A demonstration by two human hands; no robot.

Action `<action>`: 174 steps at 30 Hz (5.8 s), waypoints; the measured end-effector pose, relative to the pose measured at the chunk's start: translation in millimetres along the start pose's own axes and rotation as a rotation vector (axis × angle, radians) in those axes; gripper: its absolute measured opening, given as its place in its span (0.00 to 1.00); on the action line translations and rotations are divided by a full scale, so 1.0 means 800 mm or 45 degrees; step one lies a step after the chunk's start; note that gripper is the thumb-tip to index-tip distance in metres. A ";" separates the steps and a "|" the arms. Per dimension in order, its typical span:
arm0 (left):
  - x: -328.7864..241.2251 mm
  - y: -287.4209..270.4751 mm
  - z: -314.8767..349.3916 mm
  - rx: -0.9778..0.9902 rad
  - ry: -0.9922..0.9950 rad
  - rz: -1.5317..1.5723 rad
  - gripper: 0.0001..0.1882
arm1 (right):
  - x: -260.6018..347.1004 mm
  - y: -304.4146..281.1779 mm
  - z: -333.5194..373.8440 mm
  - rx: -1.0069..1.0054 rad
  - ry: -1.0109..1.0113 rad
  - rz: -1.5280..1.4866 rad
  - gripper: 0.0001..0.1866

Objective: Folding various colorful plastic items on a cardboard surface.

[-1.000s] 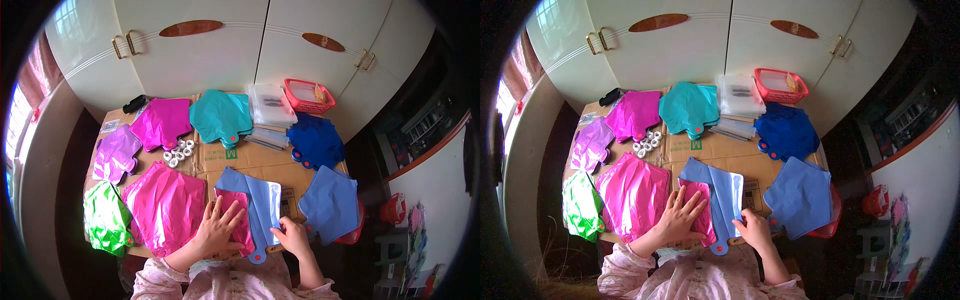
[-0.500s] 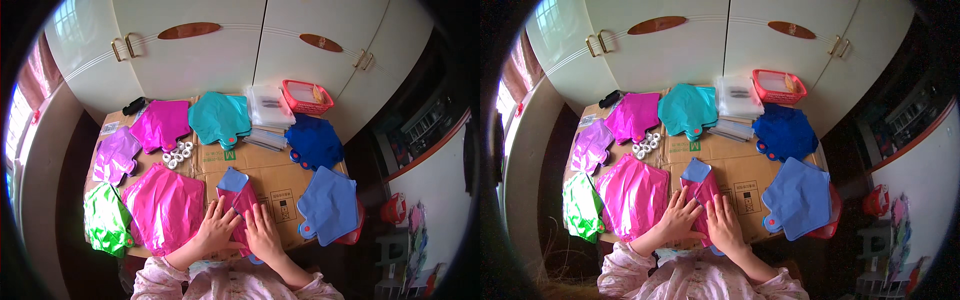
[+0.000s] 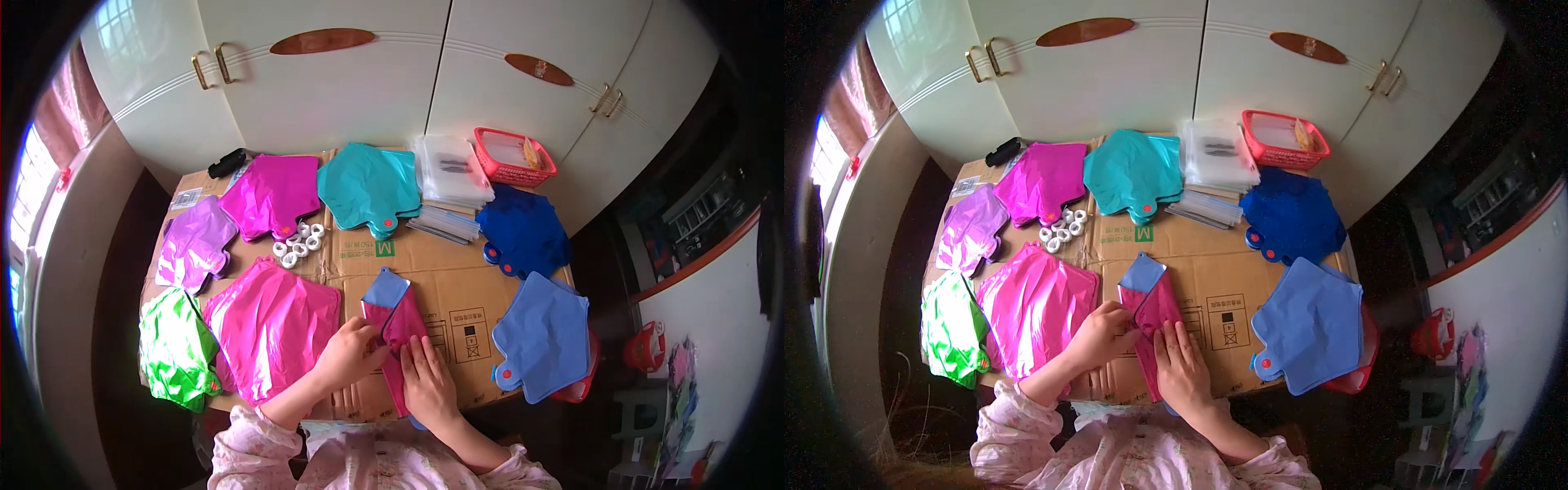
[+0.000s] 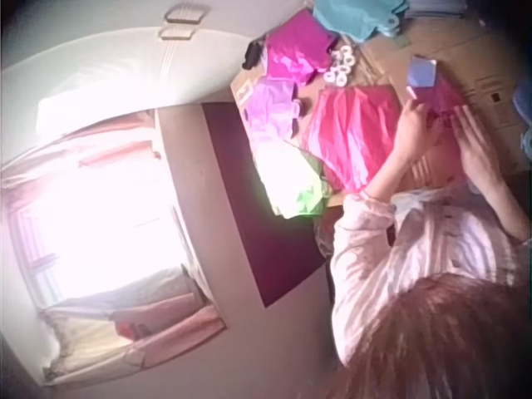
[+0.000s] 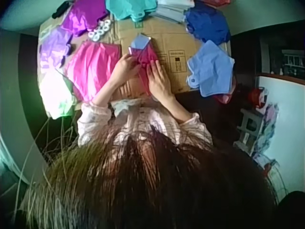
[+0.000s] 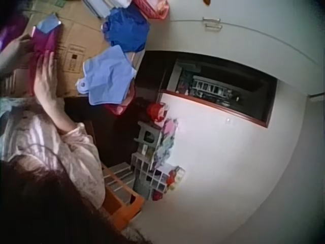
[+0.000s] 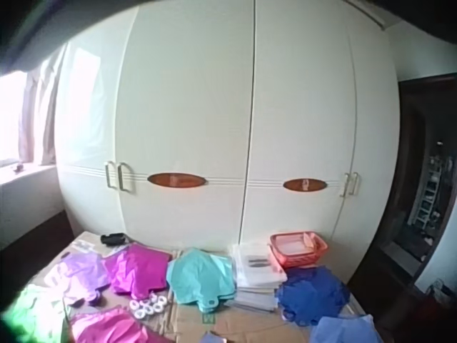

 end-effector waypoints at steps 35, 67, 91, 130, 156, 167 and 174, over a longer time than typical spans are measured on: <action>0.038 0.010 -0.050 0.121 -0.065 -0.086 0.09 | 0.013 0.002 0.000 -0.005 -0.064 0.045 0.21; 0.040 0.009 -0.065 0.324 -0.076 -0.107 0.08 | 0.015 0.005 0.003 0.053 -0.111 0.083 0.23; 0.040 0.011 -0.067 0.323 -0.044 -0.178 0.10 | 0.016 0.012 0.004 0.145 -0.139 0.100 0.25; 0.002 0.065 -0.101 0.418 0.104 -0.579 0.30 | 0.010 0.019 0.011 0.003 -0.064 -0.143 0.27; 0.010 0.056 -0.109 0.809 0.017 -0.402 0.60 | -0.123 0.015 -0.080 0.126 -0.010 -0.324 0.17; 0.002 0.054 -0.107 0.803 0.011 -0.432 0.60 | -0.092 -0.020 -0.021 0.451 -0.044 -0.180 0.40; -0.001 0.054 -0.106 0.791 0.007 -0.446 0.59 | -0.079 -0.030 0.008 0.488 -0.070 -0.166 0.46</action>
Point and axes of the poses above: each hand's wrist, its own z-axis away from the middle knuckle, its own y-axis out of the palm, x = y × z, the point moved 4 cm from there along -z, towards the middle knuckle, and after that the axes turned 1 degree about -y, right-handed, at the moved point
